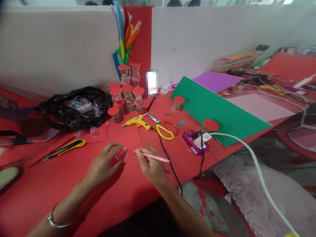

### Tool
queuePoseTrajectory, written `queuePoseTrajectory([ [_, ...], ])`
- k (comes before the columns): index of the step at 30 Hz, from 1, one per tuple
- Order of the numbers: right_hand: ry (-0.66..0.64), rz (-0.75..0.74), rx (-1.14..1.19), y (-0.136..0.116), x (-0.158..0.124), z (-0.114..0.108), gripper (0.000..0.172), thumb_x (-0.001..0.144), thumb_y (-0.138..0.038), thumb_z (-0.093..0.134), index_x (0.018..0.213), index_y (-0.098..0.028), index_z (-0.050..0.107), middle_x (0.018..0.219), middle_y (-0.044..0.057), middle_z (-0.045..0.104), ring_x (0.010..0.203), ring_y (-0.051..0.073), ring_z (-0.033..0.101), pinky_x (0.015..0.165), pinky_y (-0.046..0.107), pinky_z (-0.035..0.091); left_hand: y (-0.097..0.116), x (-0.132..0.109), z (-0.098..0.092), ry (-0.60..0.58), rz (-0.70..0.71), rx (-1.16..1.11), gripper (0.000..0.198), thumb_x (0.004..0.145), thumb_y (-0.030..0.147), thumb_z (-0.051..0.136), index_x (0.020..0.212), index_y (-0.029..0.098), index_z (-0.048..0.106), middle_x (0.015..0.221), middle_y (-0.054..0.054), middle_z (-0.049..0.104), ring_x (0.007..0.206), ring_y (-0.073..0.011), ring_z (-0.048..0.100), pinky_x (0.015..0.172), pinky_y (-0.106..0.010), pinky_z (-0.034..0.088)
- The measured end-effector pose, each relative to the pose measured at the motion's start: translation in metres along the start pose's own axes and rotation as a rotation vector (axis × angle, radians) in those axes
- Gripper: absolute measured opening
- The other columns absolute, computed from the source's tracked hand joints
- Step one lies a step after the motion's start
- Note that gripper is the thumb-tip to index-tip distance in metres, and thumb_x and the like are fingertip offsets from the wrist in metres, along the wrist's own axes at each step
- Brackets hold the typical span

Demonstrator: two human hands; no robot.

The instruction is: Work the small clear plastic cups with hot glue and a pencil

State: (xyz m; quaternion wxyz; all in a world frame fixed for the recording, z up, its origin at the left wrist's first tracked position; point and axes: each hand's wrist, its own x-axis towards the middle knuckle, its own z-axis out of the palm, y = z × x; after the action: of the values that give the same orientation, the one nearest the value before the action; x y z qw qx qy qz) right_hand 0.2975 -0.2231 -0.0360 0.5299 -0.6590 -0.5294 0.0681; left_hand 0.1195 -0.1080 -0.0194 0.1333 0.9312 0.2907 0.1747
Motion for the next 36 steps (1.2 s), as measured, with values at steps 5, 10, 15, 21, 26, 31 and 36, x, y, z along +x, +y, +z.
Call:
queuePoseTrajectory([
  [5, 0.045, 0.156, 0.116, 0.010, 0.000, -0.006, 0.028, 0.101, -0.035, 0.051, 0.091, -0.021, 0.072, 0.087, 0.006, 0.075, 0.082, 0.021, 0.072, 0.076, 0.032, 0.056, -0.010, 0.003, 0.003, -0.011, -0.072, -0.043, 0.039, 0.080, 0.027, 0.067, 0.118, 0.021, 0.061, 0.123, -0.010, 0.065, 0.095, -0.0234, 0.070, 0.075, -0.034, 0.059],
  [10, 0.158, 0.259, 0.198, 0.018, 0.001, -0.009, 0.029, 0.098, -0.041, 0.055, 0.088, -0.019, 0.071, 0.084, 0.006, 0.076, 0.077, 0.020, 0.073, 0.073, 0.032, 0.059, -0.004, 0.019, 0.008, -0.002, -0.090, -0.133, 0.024, 0.082, 0.022, 0.064, 0.106, 0.022, 0.065, 0.105, -0.006, 0.073, 0.090, -0.0208, 0.071, 0.078, -0.031, 0.057],
  [15, 0.224, 0.280, 0.210, 0.022, 0.002, -0.011, 0.028, 0.097, -0.042, 0.056, 0.087, -0.020, 0.071, 0.080, 0.006, 0.076, 0.070, 0.020, 0.073, 0.068, 0.031, 0.061, 0.022, 0.044, 0.017, -0.076, -0.195, -0.120, 0.039, 0.077, 0.023, 0.070, 0.115, 0.022, 0.063, 0.115, -0.008, 0.073, 0.099, -0.0258, 0.072, 0.081, -0.034, 0.058],
  [21, 0.230, 0.310, 0.215, 0.029, 0.000, -0.015, 0.030, 0.097, -0.044, 0.056, 0.087, -0.021, 0.072, 0.081, 0.006, 0.077, 0.071, 0.021, 0.074, 0.067, 0.032, 0.062, 0.034, 0.058, 0.021, -0.225, -0.256, -0.063, 0.044, 0.079, 0.024, 0.069, 0.121, 0.024, 0.059, 0.121, -0.007, 0.072, 0.103, -0.0267, 0.072, 0.081, -0.034, 0.056],
  [26, 0.228, 0.344, 0.226, 0.030, 0.000, -0.015, 0.030, 0.096, -0.044, 0.057, 0.086, -0.020, 0.072, 0.080, 0.006, 0.077, 0.071, 0.020, 0.074, 0.068, 0.031, 0.061, 0.034, 0.057, 0.024, -0.217, -0.290, -0.086, 0.038, 0.082, 0.027, 0.067, 0.119, 0.024, 0.059, 0.120, -0.008, 0.072, 0.101, -0.0257, 0.072, 0.080, -0.032, 0.055],
  [31, 0.199, 0.362, 0.251, 0.027, 0.006, -0.015, 0.028, 0.097, -0.043, 0.056, 0.089, -0.020, 0.072, 0.084, 0.006, 0.078, 0.073, 0.021, 0.074, 0.071, 0.032, 0.062, 0.032, 0.055, 0.026, -0.171, -0.260, -0.116, 0.041, 0.080, 0.025, 0.067, 0.120, 0.022, 0.059, 0.118, -0.008, 0.073, 0.099, -0.0251, 0.073, 0.079, -0.033, 0.056],
  [36, 0.212, 0.367, 0.248, 0.027, 0.010, -0.014, 0.032, 0.095, -0.047, 0.057, 0.089, -0.020, 0.072, 0.081, 0.007, 0.077, 0.072, 0.022, 0.074, 0.070, 0.035, 0.063, 0.030, 0.052, 0.028, -0.107, -0.216, -0.129, 0.041, 0.080, 0.024, 0.067, 0.120, 0.023, 0.059, 0.113, -0.007, 0.075, 0.096, -0.0241, 0.073, 0.077, -0.032, 0.057],
])
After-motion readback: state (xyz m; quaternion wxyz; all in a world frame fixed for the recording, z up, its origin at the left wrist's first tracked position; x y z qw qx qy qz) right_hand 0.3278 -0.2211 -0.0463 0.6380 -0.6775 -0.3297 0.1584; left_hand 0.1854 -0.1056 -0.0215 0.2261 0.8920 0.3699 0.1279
